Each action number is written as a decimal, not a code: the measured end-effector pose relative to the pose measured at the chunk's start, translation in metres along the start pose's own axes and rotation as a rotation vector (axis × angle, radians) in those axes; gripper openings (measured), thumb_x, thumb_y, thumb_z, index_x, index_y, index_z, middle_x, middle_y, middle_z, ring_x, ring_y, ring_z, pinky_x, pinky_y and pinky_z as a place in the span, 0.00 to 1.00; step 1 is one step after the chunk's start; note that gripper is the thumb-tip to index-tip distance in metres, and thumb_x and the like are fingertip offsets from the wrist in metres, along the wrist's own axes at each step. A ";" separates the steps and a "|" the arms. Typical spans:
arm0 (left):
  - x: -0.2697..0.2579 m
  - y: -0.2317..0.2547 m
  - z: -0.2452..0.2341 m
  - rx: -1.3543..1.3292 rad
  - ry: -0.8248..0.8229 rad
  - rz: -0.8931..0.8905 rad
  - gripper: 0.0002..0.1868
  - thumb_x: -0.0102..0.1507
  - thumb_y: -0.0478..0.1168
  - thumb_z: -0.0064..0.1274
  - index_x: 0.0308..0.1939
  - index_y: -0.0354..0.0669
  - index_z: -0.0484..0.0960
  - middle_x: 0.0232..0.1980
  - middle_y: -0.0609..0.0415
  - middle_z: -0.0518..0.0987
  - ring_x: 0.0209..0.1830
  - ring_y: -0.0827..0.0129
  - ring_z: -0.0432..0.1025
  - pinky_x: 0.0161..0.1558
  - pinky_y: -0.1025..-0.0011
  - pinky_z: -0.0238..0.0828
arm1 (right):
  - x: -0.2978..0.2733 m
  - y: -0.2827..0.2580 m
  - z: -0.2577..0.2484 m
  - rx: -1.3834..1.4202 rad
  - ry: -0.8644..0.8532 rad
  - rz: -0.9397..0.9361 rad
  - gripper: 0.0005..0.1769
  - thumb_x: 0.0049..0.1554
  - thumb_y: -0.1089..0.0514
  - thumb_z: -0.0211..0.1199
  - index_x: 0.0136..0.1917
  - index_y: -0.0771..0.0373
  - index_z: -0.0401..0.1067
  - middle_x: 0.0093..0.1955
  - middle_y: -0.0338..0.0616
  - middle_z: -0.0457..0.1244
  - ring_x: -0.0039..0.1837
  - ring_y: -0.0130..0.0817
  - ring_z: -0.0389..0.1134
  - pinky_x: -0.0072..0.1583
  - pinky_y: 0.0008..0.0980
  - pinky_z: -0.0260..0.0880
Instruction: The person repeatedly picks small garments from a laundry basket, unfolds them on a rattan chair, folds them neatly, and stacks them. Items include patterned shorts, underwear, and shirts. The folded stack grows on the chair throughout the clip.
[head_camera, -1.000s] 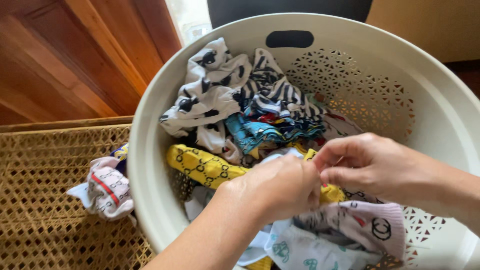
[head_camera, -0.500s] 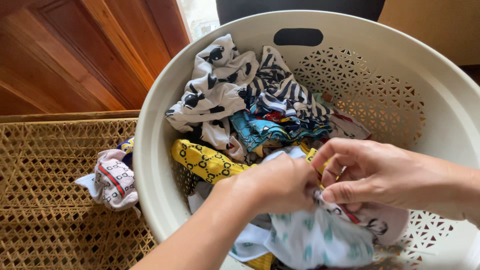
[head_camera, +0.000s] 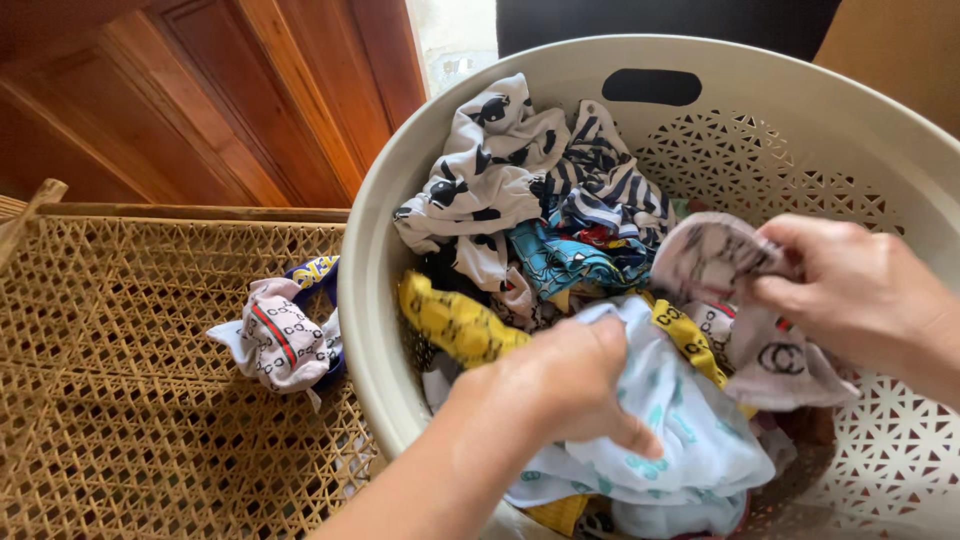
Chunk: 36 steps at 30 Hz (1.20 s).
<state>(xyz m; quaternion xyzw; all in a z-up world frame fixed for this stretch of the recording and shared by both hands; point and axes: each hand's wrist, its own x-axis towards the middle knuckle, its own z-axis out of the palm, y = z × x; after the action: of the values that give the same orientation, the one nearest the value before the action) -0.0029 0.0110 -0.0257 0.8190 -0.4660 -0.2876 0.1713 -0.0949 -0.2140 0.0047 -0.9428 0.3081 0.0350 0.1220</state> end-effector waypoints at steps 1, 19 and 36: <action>-0.001 0.001 0.005 0.023 -0.017 0.019 0.41 0.45 0.58 0.75 0.50 0.31 0.79 0.46 0.38 0.80 0.51 0.48 0.77 0.52 0.57 0.75 | 0.003 0.003 -0.001 0.047 0.043 -0.052 0.24 0.55 0.55 0.69 0.65 0.58 0.74 0.50 0.48 0.71 0.48 0.36 0.76 0.52 0.38 0.77; -0.100 -0.031 -0.070 -1.133 0.435 0.130 0.22 0.58 0.49 0.55 0.50 0.41 0.83 0.42 0.52 0.85 0.40 0.71 0.78 0.47 0.68 0.79 | 0.009 -0.087 -0.001 0.663 -0.882 -0.472 0.28 0.50 0.62 0.75 0.64 0.63 0.72 0.56 0.52 0.70 0.57 0.46 0.72 0.60 0.53 0.76; -0.475 -0.080 -0.017 -0.974 1.491 0.180 0.26 0.67 0.49 0.47 0.62 0.31 0.75 0.54 0.49 0.80 0.53 0.65 0.76 0.54 0.62 0.79 | -0.196 -0.465 -0.014 0.724 -0.833 -1.327 0.24 0.60 0.57 0.62 0.69 0.61 0.71 0.56 0.55 0.71 0.53 0.48 0.76 0.54 0.51 0.78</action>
<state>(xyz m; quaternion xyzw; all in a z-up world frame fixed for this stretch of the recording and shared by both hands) -0.1294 0.4613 0.0914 0.5899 -0.1225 0.1681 0.7803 0.0207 0.2576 0.1432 -0.7413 -0.3840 0.1990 0.5132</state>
